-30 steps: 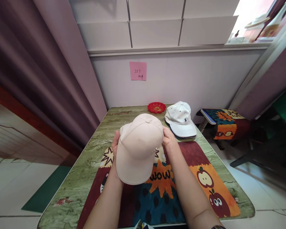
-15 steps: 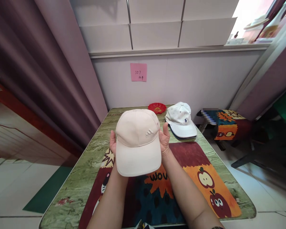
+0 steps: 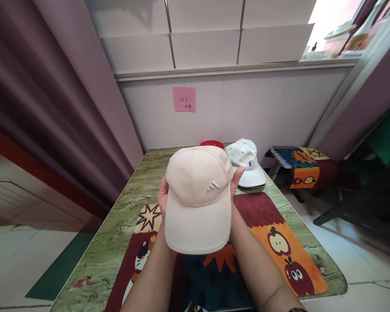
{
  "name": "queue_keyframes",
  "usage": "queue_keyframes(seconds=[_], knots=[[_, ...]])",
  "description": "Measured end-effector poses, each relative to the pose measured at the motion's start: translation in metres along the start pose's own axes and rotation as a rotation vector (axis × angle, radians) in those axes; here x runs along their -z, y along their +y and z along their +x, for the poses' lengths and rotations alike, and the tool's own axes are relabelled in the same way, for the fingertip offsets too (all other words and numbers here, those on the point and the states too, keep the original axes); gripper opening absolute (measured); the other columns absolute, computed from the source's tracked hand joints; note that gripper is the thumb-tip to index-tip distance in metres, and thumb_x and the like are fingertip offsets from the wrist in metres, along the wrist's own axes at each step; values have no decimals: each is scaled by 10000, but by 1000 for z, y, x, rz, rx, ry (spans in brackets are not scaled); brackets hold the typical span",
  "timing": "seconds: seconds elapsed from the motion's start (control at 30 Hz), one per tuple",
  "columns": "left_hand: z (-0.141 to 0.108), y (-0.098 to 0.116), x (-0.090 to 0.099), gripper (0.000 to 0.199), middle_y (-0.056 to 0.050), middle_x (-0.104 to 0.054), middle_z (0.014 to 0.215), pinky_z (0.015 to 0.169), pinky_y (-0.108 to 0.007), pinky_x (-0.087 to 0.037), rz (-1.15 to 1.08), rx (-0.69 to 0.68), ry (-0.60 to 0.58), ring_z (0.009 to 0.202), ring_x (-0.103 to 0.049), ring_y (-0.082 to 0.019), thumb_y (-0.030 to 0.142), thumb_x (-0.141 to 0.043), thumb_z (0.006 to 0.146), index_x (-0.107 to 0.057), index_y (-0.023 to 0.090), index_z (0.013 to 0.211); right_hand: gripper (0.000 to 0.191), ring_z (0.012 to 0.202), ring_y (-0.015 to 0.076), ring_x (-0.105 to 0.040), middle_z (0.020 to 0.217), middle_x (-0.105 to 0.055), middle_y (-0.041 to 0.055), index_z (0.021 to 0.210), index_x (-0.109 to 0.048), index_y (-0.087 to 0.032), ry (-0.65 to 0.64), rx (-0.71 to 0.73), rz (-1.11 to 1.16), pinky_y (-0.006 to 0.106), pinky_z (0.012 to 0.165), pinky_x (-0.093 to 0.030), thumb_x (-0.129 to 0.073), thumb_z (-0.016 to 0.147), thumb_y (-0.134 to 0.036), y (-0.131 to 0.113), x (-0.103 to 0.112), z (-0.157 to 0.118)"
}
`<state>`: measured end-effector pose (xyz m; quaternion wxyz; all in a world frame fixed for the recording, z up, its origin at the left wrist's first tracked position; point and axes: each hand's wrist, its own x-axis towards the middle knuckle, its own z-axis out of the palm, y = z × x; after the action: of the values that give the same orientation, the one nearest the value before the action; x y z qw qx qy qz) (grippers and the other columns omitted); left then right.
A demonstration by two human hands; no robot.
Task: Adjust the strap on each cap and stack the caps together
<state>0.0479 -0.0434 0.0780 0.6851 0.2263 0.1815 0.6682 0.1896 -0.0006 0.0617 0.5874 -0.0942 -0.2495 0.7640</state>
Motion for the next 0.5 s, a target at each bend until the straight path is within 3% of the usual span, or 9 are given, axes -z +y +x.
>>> queue_keyframes(seconds=[0.17,0.33,0.5], knots=[[-4,-12,1,589,-2,-745,1182,1078,-443,-445,74,-72,-27,1292,-561,-300,714,-429,857,-711,313,1183,925,1225,316,-578,1153,-718,92,1230,-630,-289,-46,22,-3,548,1037,-431,-299,673,-948,-8,0,2],[-7,-7,3,667,-19,-743,1186,1088,-469,-429,90,-47,-77,1323,-528,-319,786,-394,828,-710,319,1185,934,1191,327,-583,1084,-729,108,1189,-648,-260,-155,48,-77,540,1012,-440,-257,696,-951,-14,5,3],[-3,5,15,548,-39,-763,1131,1166,-441,-331,18,80,-121,1346,-514,-254,574,-311,968,-716,285,1197,966,1176,319,-590,1057,-735,92,1205,-627,-265,-121,86,-129,523,981,-451,-151,715,-948,-20,13,3]])
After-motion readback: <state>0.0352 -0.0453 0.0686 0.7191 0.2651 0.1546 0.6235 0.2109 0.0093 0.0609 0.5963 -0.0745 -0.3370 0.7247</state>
